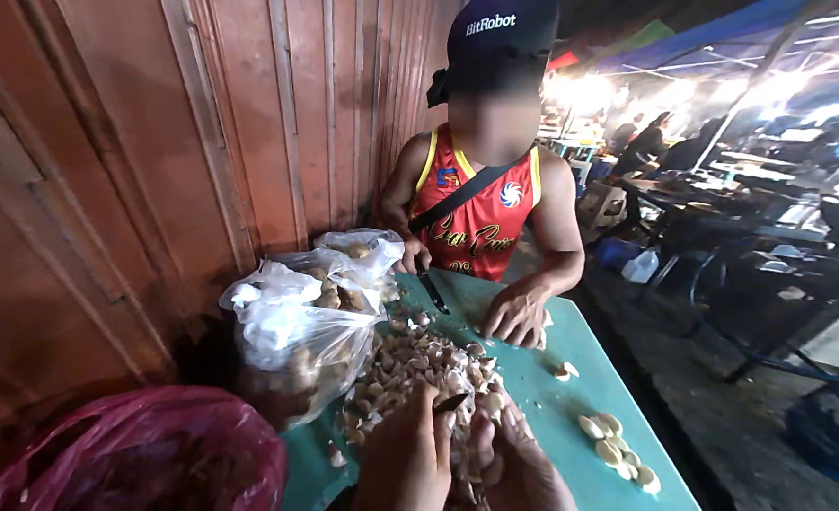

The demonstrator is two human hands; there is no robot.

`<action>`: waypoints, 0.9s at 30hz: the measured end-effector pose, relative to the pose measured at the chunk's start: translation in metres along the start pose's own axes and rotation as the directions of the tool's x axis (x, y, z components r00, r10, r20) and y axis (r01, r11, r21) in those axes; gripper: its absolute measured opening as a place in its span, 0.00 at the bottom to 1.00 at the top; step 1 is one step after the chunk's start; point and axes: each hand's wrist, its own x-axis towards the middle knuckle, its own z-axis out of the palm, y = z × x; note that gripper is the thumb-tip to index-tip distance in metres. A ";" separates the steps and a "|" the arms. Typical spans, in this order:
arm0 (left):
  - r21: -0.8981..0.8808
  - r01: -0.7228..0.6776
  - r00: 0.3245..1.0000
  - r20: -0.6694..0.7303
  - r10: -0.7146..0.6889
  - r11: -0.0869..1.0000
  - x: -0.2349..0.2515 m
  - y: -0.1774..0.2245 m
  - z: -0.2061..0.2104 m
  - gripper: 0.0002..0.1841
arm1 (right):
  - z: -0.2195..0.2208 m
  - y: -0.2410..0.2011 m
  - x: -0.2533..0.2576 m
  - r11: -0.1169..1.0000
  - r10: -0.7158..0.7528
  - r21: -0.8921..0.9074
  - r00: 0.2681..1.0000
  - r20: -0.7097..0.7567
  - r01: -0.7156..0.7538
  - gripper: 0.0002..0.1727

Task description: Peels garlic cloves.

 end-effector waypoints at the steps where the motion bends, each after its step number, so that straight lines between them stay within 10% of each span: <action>1: -0.001 -0.012 1.000 -0.021 0.012 1.000 0.000 -0.001 0.001 0.19 | -0.001 0.000 0.000 1.000 0.007 0.003 1.000 0.014 -0.007 0.17; 9: -0.064 -0.250 0.963 -0.124 0.240 0.966 -0.004 -0.005 0.011 0.21 | -0.005 0.003 0.001 0.999 0.022 -0.038 1.000 -0.007 -0.022 0.19; 27: -0.064 -0.264 0.958 -0.137 0.253 0.962 -0.006 -0.003 0.014 0.18 | -0.003 0.007 -0.003 0.997 0.019 -0.074 1.000 0.005 -0.019 0.21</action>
